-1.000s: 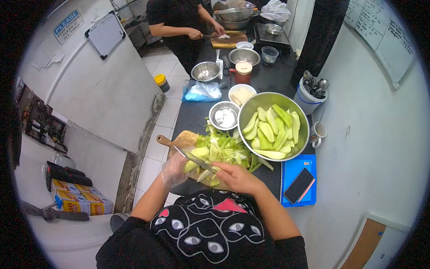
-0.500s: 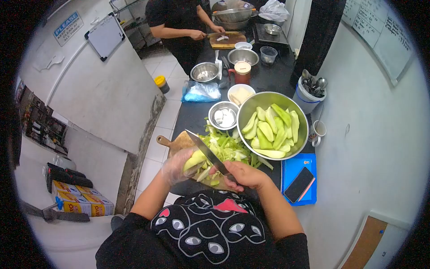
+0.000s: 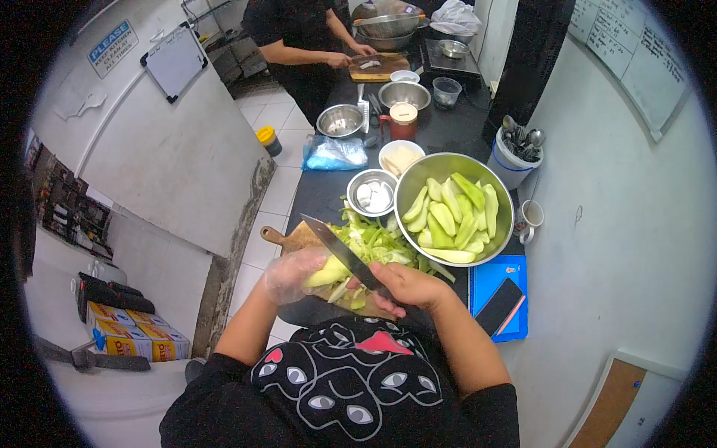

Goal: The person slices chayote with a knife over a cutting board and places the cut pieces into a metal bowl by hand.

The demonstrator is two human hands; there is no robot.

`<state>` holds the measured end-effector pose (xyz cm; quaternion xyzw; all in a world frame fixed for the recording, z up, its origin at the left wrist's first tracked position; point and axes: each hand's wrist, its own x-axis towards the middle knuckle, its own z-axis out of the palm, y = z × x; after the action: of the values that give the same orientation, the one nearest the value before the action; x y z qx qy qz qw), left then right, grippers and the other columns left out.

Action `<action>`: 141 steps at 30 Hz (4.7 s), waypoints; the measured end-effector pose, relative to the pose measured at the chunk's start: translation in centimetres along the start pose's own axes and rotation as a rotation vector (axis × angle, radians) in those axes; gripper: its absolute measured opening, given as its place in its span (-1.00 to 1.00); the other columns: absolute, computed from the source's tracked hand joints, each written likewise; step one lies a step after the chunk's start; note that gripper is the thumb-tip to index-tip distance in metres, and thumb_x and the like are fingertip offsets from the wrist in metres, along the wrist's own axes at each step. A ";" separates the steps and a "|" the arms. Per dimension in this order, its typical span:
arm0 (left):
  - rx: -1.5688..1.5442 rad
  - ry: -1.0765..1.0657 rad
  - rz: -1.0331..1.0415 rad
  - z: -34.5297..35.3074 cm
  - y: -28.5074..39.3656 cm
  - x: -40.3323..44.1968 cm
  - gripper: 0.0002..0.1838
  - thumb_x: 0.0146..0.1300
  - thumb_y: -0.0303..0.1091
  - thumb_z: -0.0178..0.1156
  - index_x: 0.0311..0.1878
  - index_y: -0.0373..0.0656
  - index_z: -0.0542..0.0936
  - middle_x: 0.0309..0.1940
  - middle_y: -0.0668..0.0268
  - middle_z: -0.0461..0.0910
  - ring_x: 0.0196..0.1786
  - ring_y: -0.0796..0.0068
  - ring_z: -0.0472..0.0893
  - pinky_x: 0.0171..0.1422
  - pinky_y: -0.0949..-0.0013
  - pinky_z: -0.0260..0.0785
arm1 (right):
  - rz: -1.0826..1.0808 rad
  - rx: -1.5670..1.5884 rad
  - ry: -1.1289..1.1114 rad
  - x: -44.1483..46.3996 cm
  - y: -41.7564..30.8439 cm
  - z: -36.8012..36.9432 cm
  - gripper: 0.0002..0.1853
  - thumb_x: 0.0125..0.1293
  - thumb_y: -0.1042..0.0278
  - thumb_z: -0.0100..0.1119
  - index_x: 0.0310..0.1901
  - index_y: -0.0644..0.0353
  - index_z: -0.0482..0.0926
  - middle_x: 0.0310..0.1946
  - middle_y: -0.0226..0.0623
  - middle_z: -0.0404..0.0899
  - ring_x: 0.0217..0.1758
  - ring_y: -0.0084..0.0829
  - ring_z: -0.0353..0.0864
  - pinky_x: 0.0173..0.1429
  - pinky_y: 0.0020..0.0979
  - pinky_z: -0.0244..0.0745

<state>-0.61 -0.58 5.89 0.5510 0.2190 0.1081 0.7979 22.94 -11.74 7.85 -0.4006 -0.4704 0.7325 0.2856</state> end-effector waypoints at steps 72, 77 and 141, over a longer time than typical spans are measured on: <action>1.000 0.560 0.966 1.3 0.8 3.6 -0.66 -0.15 -0.54 0.36 -0.22 -0.15 0.56 -0.20 0.21 0.59 -0.19 0.18 0.60 -0.11 0.30 0.44 | -0.433 -0.085 0.519 2.9 -1.9 4.6 -0.41 0.26 0.27 0.22 0.29 0.03 0.25 -0.52 -0.36 0.49 -0.56 -0.52 0.48 -0.44 -0.50 0.41; 1.189 0.414 0.972 -0.9 2.0 3.0 -0.65 -0.20 -0.67 0.30 -0.27 -0.12 0.56 -0.26 0.20 0.60 -0.18 0.15 0.59 -0.08 0.25 0.44 | -0.179 0.202 0.332 1.9 -2.3 3.0 -0.52 0.41 0.12 0.02 0.34 -0.09 0.29 -0.71 -0.55 0.27 -0.75 -0.71 0.20 -0.66 -0.63 0.17; 0.512 -0.479 -0.247 1.8 -0.8 27.3 -0.47 0.08 -0.25 0.29 0.13 -0.08 0.38 -0.14 0.22 0.56 -0.15 0.38 0.59 -0.04 0.33 0.44 | 0.122 -0.035 0.413 5.6 14.6 -5.0 -0.32 0.32 -0.08 0.05 0.31 0.23 0.25 -0.46 -0.18 0.56 -0.68 -0.45 0.43 -0.56 -0.39 0.36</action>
<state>24.19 8.91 -0.59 0.7117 0.1108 -0.1793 0.6701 23.68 -10.70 -8.48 -0.5749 -0.3892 0.6427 0.3240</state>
